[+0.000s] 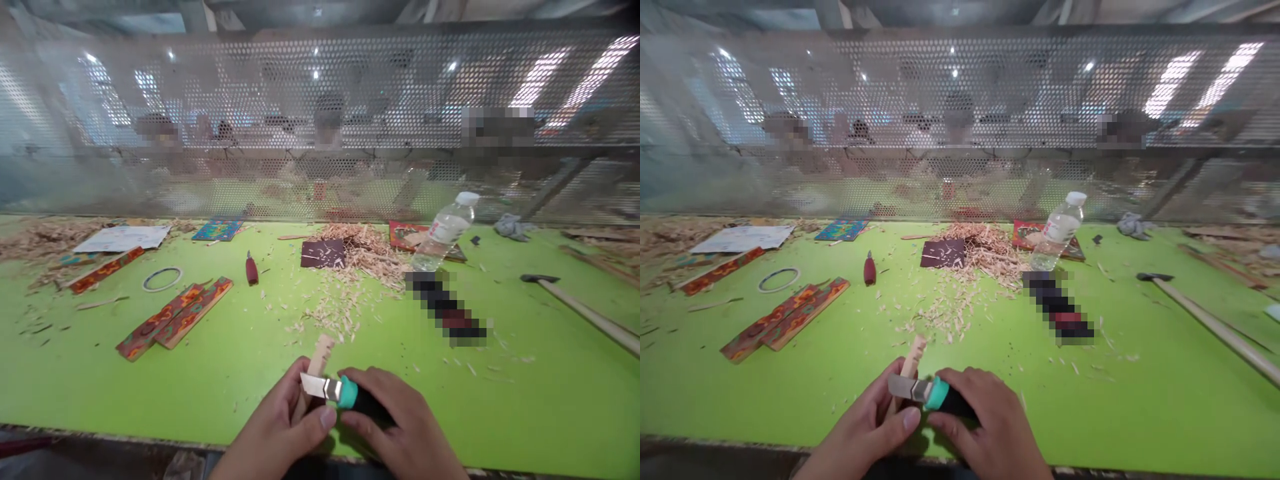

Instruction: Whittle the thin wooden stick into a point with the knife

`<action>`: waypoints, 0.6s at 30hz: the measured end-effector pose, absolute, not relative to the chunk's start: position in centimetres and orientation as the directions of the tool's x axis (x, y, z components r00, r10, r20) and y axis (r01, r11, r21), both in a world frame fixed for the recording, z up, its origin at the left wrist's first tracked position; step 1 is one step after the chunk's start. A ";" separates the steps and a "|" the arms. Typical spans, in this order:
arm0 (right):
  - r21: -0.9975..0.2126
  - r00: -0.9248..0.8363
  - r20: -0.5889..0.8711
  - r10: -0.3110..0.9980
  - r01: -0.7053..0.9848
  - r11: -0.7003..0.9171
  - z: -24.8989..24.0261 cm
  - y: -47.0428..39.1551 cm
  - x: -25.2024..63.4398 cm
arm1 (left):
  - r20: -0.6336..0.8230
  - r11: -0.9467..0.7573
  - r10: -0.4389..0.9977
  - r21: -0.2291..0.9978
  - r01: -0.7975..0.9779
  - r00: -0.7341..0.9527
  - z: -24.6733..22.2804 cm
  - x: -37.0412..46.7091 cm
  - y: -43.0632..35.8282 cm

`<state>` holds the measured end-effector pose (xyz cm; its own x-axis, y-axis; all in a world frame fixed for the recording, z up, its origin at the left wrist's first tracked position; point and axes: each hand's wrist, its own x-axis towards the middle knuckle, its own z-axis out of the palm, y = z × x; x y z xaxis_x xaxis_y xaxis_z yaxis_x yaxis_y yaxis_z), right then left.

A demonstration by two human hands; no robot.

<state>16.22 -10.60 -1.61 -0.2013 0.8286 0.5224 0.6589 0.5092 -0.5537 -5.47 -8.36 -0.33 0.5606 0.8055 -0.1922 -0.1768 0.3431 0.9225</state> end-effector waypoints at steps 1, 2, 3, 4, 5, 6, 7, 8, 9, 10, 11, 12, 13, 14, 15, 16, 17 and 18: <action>-0.550 -0.203 0.522 0.829 0.662 0.509 -1.6 -10.6 16.2 | -0.196 0.346 0.800 0.923 -0.170 0.567 -0.2 -5.4 -8.4; -0.552 -0.206 0.515 0.832 0.663 0.506 -1.6 -10.7 16.2 | -0.199 0.349 0.794 0.923 -0.163 0.575 -0.1 -5.3 -8.4; -0.557 -0.209 0.507 0.836 0.661 0.503 -1.6 -10.7 16.2 | -0.201 0.348 0.790 0.924 -0.155 0.579 0.1 -5.3 -8.5; -0.564 -0.212 0.497 0.841 0.657 0.499 -1.6 -10.8 16.3 | -0.203 0.338 0.791 0.931 -0.137 0.577 0.2 -5.2 -8.5; -0.572 -0.211 0.489 0.846 0.655 0.494 -1.6 -10.8 16.3 | -0.205 0.320 0.797 0.941 -0.108 0.568 0.4 -5.2 -8.4; -0.576 -0.208 0.485 0.849 0.654 0.490 -1.6 -10.9 16.3 | -0.208 0.292 0.807 0.954 -0.068 0.553 0.5 -5.2 -8.3; -0.576 -0.206 0.485 0.850 0.656 0.487 -1.6 -10.9 16.3 | -0.205 0.259 0.818 0.965 -0.026 0.537 0.7 -5.2 -8.2; -0.573 -0.204 0.485 0.851 0.660 0.485 -1.6 -10.9 16.3 | -0.197 0.225 0.829 0.974 0.011 0.524 0.8 -5.3 -7.9; -0.569 -0.205 0.483 0.851 0.665 0.483 -1.7 -10.8 16.3 | -0.185 0.193 0.833 0.980 0.040 0.521 0.9 -5.3 -7.7; -0.564 -0.207 0.482 0.851 0.670 0.483 -1.7 -10.8 16.3 | -0.171 0.164 0.831 0.985 0.061 0.529 1.1 -5.3 -7.4; -0.559 -0.211 0.481 0.851 0.674 0.483 -1.8 -10.8 16.3 | -0.158 0.139 0.828 0.987 0.076 0.538 1.2 -5.3 -7.1; -0.555 -0.214 0.479 0.851 0.677 0.483 -1.9 -10.7 16.3 | -0.145 0.111 0.826 0.989 0.096 0.545 1.4 -5.3 -6.9; -0.553 -0.213 0.479 0.852 0.680 0.481 -1.9 -10.7 16.2 | -0.133 0.078 0.827 0.989 0.123 0.546 1.5 -5.3 -6.7; -0.552 -0.212 0.479 0.852 0.682 0.480 -2.0 -10.7 16.2 | -0.122 0.044 0.832 0.987 0.155 0.541 1.7 -5.3 -6.5; -0.551 -0.212 0.481 0.851 0.682 0.481 -2.0 -10.7 16.1 | -0.112 0.010 0.837 0.982 0.190 0.535 1.7 -5.3 -6.5; -0.551 -0.212 0.484 0.849 0.681 0.483 -2.0 -10.7 16.1 | -0.106 -0.017 0.843 0.975 0.222 0.527 1.8 -5.2 -6.5; -0.552 -0.214 0.486 0.847 0.677 0.488 -1.9 -10.7 16.1 | -0.106 -0.029 0.849 0.969 0.246 0.518 1.8 -5.2 -6.5; -0.551 -0.219 0.489 0.844 0.672 0.494 -1.9 -10.8 16.2 | -0.114 -0.026 0.852 0.966 0.258 0.511 1.8 -5.2 -6.6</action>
<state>16.15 -10.77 -1.91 -0.2194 0.8443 0.4889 0.6723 0.4940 -0.5514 -5.16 -6.60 1.75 0.5110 0.8520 -0.1139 0.2579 -0.0256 0.9658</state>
